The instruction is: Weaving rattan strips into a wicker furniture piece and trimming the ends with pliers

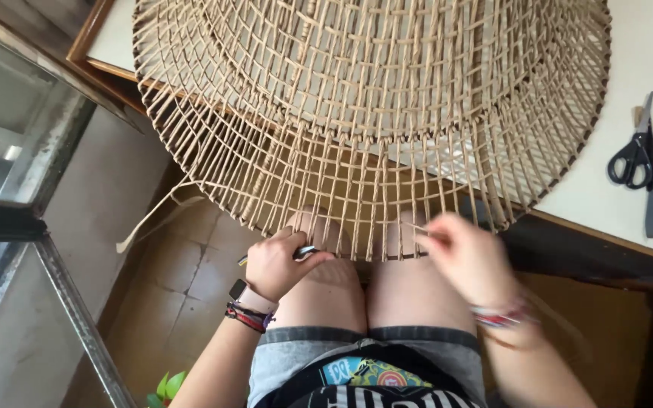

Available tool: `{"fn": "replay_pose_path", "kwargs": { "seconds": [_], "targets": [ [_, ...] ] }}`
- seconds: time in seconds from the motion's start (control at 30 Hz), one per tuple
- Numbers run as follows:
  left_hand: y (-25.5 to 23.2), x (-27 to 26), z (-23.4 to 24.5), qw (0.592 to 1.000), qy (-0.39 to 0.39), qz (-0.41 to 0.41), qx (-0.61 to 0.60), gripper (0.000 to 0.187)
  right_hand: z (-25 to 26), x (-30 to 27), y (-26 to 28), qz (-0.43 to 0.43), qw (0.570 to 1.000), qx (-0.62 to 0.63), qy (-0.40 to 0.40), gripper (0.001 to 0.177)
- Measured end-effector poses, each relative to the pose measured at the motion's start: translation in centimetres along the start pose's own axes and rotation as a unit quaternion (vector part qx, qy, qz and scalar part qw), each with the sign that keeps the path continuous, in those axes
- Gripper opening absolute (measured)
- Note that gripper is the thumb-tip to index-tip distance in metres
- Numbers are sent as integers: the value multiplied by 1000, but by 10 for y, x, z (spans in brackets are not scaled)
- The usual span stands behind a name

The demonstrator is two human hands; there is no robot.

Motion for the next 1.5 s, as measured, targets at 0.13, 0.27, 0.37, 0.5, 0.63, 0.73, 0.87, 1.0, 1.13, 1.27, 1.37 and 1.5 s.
{"fn": "replay_pose_path", "kwargs": {
  "seconds": [0.13,0.27,0.37,0.5,0.63,0.73,0.87,1.0,1.13,1.27,1.37,1.5],
  "targets": [
    [1,1,5,1000,0,-7,13,54,15,-8,-40,14,999,-31,-41,22],
    [0,5,7,992,-101,-72,-24,57,64,-25,-84,-34,980,-157,-117,30],
    [-3,-1,3,995,-73,-62,-31,58,41,-14,-28,-25,993,-117,-23,22],
    [-3,1,6,993,-94,-72,-23,58,-14,9,-7,66,997,-20,-21,27],
    [-3,0,7,993,-95,-73,-19,57,42,-24,-56,1,994,-83,-70,34],
    [-4,-2,5,992,-98,-82,-27,59,44,-24,-47,-28,992,-113,-38,32],
    [-4,1,7,993,-93,-70,-28,58,-1,7,-9,10,998,-64,21,28],
    [0,-3,1,992,-101,-74,-8,58,31,-12,-35,-38,991,-106,-69,36],
    [-1,-2,2,994,-92,-58,-9,60,46,-32,-73,-59,985,-148,-72,36],
    [-4,2,11,999,-35,-27,-32,58,-5,-7,-26,-6,994,-110,-26,25],
    [-5,0,17,999,16,-7,-43,52,-11,-7,-19,-14,997,-62,-44,23],
    [4,7,15,999,3,-12,-37,51,56,-32,-119,-83,984,-147,-64,28]
  ]
}}
Point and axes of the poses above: each hand's wrist, its own x-axis towards the middle knuckle, its own z-axis out of the back of the hand, y = z × x, the point moved 1 cm from there along x, towards the middle knuckle, and after that the axes turned 1 degree about -y, right-handed, at the moved point
